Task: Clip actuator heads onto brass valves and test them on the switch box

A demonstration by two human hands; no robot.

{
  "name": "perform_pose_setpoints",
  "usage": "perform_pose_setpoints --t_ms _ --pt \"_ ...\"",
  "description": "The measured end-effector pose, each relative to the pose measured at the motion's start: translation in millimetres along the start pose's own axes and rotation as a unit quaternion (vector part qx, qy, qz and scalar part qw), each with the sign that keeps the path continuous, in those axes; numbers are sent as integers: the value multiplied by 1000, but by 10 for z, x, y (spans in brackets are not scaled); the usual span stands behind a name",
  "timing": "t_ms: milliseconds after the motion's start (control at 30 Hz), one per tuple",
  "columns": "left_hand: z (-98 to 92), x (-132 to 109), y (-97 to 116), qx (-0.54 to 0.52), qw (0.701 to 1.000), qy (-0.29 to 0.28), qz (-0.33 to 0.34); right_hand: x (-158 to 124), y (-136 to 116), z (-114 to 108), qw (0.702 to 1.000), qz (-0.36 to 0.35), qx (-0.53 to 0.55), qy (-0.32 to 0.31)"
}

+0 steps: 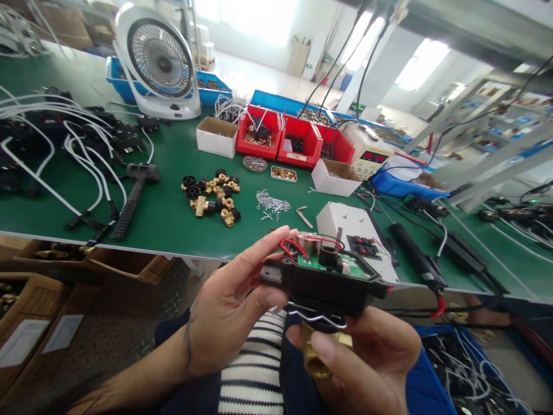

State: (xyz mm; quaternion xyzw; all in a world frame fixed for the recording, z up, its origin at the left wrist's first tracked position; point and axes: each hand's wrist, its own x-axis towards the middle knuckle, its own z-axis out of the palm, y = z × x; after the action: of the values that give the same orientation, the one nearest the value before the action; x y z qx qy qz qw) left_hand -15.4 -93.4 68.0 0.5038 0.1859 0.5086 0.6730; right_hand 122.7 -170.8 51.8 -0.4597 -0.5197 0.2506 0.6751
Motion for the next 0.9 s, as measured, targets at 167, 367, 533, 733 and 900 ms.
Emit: perform_pose_setpoints --t_ms 167,367,533,733,900 --pt "-22 -9 -5 12 1000 7 -6 -22 32 -19 999 20 12 -23" --pt "-43 -9 -24 27 1000 12 3 -33 61 -35 999 38 17 -27" --pt "-39 1 -14 32 999 20 11 41 -6 -12 999 37 17 -33" --pt "-49 3 -27 38 999 12 9 44 -16 53 999 29 34 -20" --pt "-49 -5 -27 45 999 27 8 32 -36 105 996 65 44 -35"
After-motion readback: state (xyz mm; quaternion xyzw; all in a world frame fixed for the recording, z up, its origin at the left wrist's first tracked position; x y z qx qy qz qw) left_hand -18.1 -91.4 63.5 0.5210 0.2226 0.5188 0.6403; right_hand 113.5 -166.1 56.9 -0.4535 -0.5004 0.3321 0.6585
